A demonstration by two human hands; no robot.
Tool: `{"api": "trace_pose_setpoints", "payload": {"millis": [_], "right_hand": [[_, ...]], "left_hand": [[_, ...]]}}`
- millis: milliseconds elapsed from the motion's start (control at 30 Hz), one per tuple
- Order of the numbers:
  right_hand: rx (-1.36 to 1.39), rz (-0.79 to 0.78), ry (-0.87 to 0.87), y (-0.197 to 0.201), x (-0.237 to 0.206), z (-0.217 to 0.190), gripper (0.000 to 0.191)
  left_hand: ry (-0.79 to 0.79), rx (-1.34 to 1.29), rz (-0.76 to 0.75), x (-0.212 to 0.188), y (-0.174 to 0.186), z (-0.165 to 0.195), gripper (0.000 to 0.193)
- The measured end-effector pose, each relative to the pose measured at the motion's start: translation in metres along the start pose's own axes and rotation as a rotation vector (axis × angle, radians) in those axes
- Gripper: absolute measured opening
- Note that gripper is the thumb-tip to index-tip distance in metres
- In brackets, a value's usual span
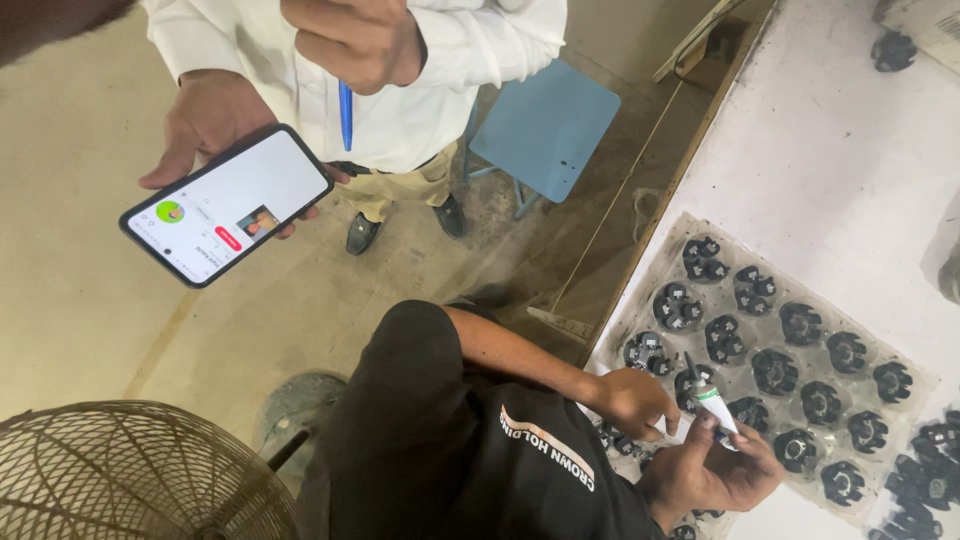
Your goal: The person repeatedly picks small black mechanical parts from a tray, applies adhesive from a tube to specific areas, and places them back. They also wipe the tube tip with a cloth between applications.
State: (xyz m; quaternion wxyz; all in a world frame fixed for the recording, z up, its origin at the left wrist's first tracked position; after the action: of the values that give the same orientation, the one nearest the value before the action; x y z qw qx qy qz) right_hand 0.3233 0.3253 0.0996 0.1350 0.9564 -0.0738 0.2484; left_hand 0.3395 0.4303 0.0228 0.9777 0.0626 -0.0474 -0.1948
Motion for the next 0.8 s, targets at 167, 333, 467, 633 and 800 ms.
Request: {"api": "trace_pose_setpoints", "payload": {"millis": [167, 333, 467, 633, 800], "right_hand": [[-0.003, 0.008, -0.03, 0.0, -0.006, -0.01, 0.034], [-0.076, 0.052, -0.044, 0.015, -0.02, -0.022, 0.032], [-0.037, 0.137, -0.062, 0.03, -0.021, -0.023, 0.035], [-0.073, 0.196, -0.102, 0.055, -0.032, -0.025, 0.034], [-0.077, 0.262, -0.094, 0.08, -0.044, -0.024, 0.033]], "left_hand": [[-0.012, 0.06, -0.029, -0.002, 0.001, 0.001, 0.032], [-0.031, -0.011, -0.04, -0.006, -0.008, -0.006, 0.032], [-0.207, -0.01, 0.096, -0.002, -0.02, -0.007, 0.031], [-0.122, 0.027, 0.073, 0.008, -0.041, -0.009, 0.028], [0.054, 0.015, 0.037, 0.019, -0.036, -0.01, 0.023]]}}
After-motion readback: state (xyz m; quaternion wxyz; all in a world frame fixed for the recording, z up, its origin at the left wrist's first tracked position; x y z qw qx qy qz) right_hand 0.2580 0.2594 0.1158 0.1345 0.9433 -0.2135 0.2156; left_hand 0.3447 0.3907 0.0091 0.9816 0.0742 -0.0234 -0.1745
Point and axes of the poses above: each hand's wrist, its own x-axis towards the middle knuckle, its own y-axis out of the back of the hand, z = x × y, the point moved 3 cm from there along x, towards the middle knuckle, and after that the axes turned 15 degrees about -x, right-handed, at the moved point
